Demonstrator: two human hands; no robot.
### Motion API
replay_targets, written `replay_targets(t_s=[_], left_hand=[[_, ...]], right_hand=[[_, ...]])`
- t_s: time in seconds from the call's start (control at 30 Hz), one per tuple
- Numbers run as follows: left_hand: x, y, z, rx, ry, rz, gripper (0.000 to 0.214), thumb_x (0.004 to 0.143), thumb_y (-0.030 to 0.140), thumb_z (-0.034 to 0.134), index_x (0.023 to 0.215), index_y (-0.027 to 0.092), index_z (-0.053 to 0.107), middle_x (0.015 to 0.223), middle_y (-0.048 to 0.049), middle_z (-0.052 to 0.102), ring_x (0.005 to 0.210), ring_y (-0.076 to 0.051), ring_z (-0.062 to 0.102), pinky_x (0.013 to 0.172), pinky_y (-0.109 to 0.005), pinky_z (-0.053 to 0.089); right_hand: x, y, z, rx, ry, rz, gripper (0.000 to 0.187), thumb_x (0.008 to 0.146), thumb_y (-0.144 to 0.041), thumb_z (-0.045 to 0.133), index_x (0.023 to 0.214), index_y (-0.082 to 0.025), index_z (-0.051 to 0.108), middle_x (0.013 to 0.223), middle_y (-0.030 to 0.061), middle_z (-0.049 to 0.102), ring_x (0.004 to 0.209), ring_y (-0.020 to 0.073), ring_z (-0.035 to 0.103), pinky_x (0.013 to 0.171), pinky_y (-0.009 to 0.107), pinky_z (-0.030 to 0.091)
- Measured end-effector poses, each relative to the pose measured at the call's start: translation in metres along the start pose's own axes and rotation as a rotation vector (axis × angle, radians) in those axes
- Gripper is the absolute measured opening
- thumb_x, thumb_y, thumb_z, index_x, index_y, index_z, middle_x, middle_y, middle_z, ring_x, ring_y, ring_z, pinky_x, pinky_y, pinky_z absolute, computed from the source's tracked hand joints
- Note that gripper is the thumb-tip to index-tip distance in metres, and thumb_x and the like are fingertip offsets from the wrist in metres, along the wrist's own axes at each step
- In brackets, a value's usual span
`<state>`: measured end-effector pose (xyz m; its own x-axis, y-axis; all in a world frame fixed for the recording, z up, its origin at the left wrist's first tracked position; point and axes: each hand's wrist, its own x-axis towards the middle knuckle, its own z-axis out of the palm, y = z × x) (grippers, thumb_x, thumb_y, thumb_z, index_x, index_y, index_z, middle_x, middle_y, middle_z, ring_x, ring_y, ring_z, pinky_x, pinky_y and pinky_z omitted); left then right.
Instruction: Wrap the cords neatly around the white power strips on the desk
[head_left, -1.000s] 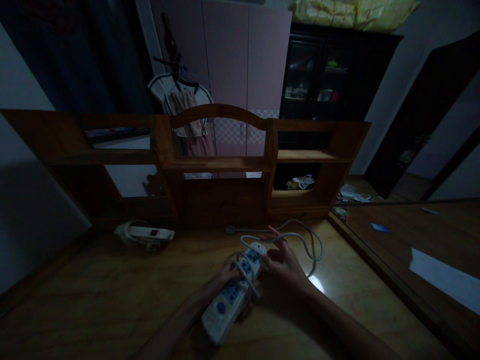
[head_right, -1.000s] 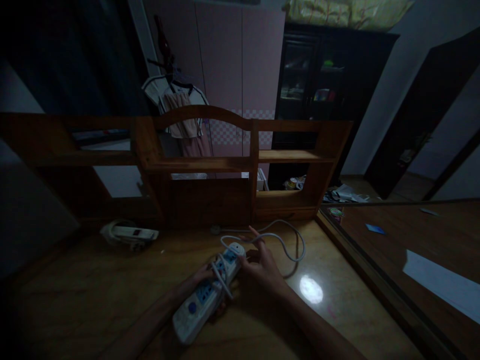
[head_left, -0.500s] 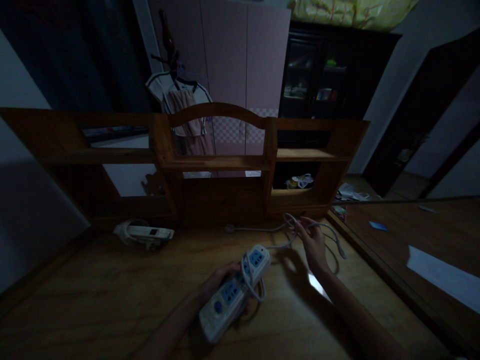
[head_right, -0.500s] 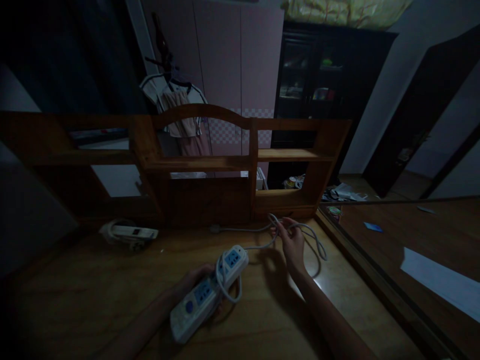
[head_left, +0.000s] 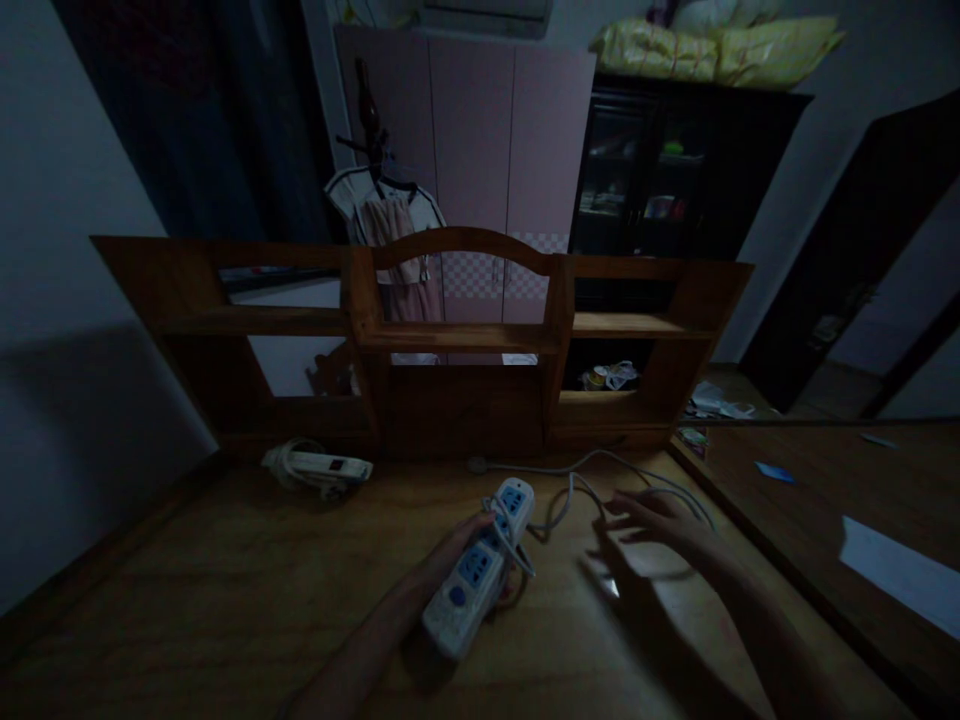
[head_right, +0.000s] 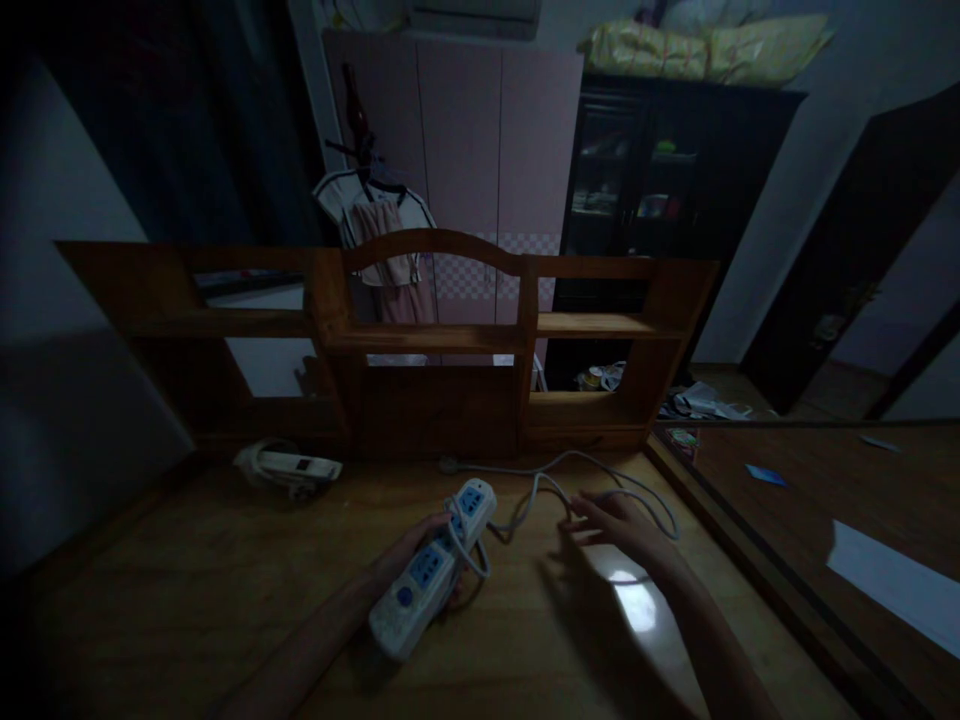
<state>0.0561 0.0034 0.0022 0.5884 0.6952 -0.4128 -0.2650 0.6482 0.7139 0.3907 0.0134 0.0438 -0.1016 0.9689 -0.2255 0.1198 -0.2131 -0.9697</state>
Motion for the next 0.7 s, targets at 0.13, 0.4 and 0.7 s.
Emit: replay_targets(t_s=[0.13, 0.4, 0.7], left_hand=[[0.002, -0.001, 0.0, -0.014, 0.018, 0.042, 0.045, 0.076, 0.055, 0.053, 0.085, 0.011, 0.059, 0.066, -0.013, 0.068, 0.056, -0.025, 0.066, 0.048, -0.029, 0.049], [-0.004, -0.004, 0.009, 0.146, -0.001, 0.284, 0.036, 0.075, 0.043, 0.067, 0.093, 0.013, 0.059, 0.08, -0.0084, 0.068, 0.06, -0.017, 0.064, 0.056, -0.024, 0.048], [-0.012, -0.01, 0.016, 0.293, -0.132, 0.338, 0.047, 0.072, 0.041, 0.073, 0.108, 0.012, 0.062, 0.099, -0.0105, 0.067, 0.086, -0.022, 0.064, 0.076, -0.027, 0.047]], right_hand=[[-0.04, 0.002, 0.007, -0.264, 0.092, -0.092, 0.038, 0.08, -0.054, 0.058, 0.096, -0.022, 0.071, 0.106, 0.0138, 0.068, 0.085, 0.0286, 0.069, 0.063, 0.036, 0.056], [-0.082, -0.039, 0.069, -0.863, 0.248, -0.526, 0.027, 0.087, -0.044, 0.052, 0.105, -0.03, 0.067, 0.095, 0.0055, 0.071, 0.077, 0.0231, 0.067, 0.066, 0.032, 0.052], [-0.065, -0.048, 0.154, -1.115, 0.218, -0.833, 0.028, 0.085, -0.025, 0.056, 0.113, -0.027, 0.06, 0.118, 0.0081, 0.059, 0.104, 0.0277, 0.055, 0.092, 0.045, 0.042]])
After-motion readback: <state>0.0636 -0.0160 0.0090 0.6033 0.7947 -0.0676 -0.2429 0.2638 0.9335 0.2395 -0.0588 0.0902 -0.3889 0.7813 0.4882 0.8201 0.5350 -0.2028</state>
